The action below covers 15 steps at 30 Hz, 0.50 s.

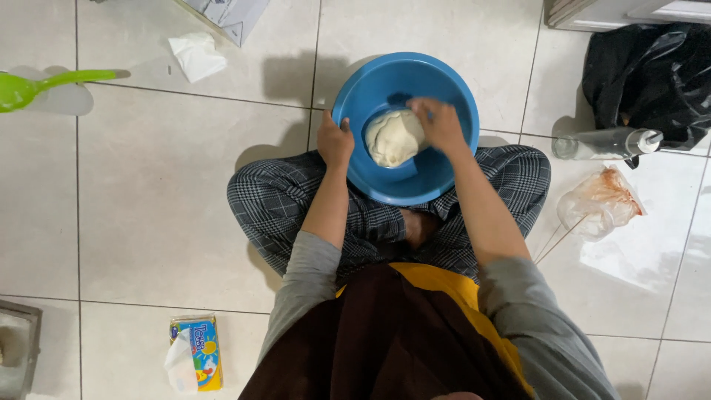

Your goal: Kneading a ball of dough in a plastic bowl while sitting on the floor.

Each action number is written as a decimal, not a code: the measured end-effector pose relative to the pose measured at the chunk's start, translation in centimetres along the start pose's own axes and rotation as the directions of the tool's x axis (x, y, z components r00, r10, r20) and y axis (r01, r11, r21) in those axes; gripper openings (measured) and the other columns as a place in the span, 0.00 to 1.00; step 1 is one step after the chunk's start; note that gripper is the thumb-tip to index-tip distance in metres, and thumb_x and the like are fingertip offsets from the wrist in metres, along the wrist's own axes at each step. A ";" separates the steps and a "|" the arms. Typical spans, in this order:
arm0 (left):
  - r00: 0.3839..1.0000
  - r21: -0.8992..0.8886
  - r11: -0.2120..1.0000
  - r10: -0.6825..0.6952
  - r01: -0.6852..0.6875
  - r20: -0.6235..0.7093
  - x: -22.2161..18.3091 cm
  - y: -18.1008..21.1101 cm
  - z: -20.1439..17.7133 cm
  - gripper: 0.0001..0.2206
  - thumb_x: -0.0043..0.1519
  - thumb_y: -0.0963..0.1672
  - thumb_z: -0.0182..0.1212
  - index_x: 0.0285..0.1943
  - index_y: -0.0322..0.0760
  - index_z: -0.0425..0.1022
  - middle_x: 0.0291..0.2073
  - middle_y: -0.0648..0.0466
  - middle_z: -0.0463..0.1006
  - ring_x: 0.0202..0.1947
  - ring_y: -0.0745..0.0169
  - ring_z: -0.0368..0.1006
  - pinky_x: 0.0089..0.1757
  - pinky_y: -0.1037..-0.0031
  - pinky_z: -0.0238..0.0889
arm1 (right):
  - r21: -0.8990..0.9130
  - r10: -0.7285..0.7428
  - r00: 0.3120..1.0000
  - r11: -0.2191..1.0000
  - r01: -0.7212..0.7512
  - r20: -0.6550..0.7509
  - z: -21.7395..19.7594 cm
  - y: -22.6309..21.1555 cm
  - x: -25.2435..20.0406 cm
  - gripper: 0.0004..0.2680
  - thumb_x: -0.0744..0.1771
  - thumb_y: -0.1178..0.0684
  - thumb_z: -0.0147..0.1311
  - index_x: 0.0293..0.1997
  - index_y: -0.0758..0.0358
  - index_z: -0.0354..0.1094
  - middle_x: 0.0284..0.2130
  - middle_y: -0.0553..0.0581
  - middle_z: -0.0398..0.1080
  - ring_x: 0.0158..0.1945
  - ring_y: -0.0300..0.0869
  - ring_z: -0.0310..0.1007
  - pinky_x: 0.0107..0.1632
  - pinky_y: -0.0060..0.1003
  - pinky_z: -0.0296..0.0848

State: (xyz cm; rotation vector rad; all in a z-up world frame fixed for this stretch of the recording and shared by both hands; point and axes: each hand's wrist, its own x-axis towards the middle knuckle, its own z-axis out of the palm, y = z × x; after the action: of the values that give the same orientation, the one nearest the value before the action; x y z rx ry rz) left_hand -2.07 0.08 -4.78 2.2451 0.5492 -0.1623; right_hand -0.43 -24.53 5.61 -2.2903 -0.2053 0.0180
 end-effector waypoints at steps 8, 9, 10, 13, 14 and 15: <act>1.000 0.002 1.000 0.000 0.000 -0.014 -0.2 0.6 -0.6 0.19 0.73 0.47 0.56 0.69 0.32 0.65 0.46 0.38 0.80 0.47 0.39 0.82 0.42 0.47 0.80 | -0.421 0.453 0.864 0.843 -0.334 0.222 11.9 7.2 4.8 0.20 0.73 0.30 0.33 0.56 0.44 0.75 0.61 0.55 0.69 0.62 0.60 0.70 0.54 0.72 0.67; 1.000 0.028 1.000 -0.005 0.005 -0.001 -0.5 0.7 -0.7 0.21 0.73 0.47 0.56 0.71 0.30 0.64 0.47 0.36 0.80 0.48 0.38 0.82 0.43 0.45 0.80 | -0.552 0.429 0.857 0.805 -0.219 0.287 10.7 3.7 3.4 0.23 0.73 0.28 0.27 0.59 0.41 0.74 0.68 0.58 0.62 0.64 0.64 0.66 0.54 0.81 0.62; 1.000 0.030 1.000 -0.008 0.008 0.003 -0.3 0.4 -0.8 0.21 0.73 0.47 0.56 0.71 0.30 0.64 0.47 0.36 0.80 0.48 0.38 0.82 0.43 0.45 0.80 | -0.552 0.433 0.854 0.804 -0.221 0.289 10.2 3.0 1.8 0.23 0.73 0.28 0.27 0.59 0.41 0.74 0.68 0.58 0.62 0.64 0.64 0.66 0.54 0.81 0.62; 0.999 0.059 0.998 -0.017 0.015 0.039 0.0 0.4 -0.7 0.23 0.73 0.48 0.55 0.73 0.32 0.61 0.54 0.37 0.78 0.54 0.39 0.79 0.48 0.45 0.77 | -0.593 0.204 0.934 0.805 0.010 0.294 7.2 0.5 -2.2 0.23 0.74 0.31 0.30 0.58 0.51 0.75 0.51 0.62 0.73 0.51 0.61 0.76 0.48 0.71 0.71; 0.998 0.063 0.998 -0.007 0.003 0.061 0.0 0.6 -0.9 0.22 0.73 0.48 0.55 0.73 0.33 0.62 0.56 0.37 0.77 0.55 0.38 0.78 0.50 0.44 0.77 | -0.554 0.145 0.932 0.829 0.069 0.332 5.9 -1.1 -3.2 0.20 0.70 0.32 0.41 0.59 0.48 0.74 0.49 0.60 0.73 0.50 0.62 0.76 0.47 0.70 0.72; 0.997 0.072 0.997 0.004 -0.009 0.082 0.1 0.6 -1.2 0.22 0.73 0.48 0.55 0.73 0.35 0.62 0.58 0.38 0.77 0.57 0.38 0.78 0.51 0.43 0.77 | -0.509 0.082 0.926 0.851 0.126 0.368 4.7 -2.6 -4.3 0.18 0.67 0.32 0.51 0.59 0.45 0.73 0.48 0.59 0.72 0.50 0.62 0.76 0.46 0.70 0.73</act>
State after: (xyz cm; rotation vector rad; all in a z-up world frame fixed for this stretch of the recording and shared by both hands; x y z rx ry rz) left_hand -1.75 0.68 -3.55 2.2985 0.4992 -0.2732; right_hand -5.38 -19.99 4.17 -2.8193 -0.4895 0.4494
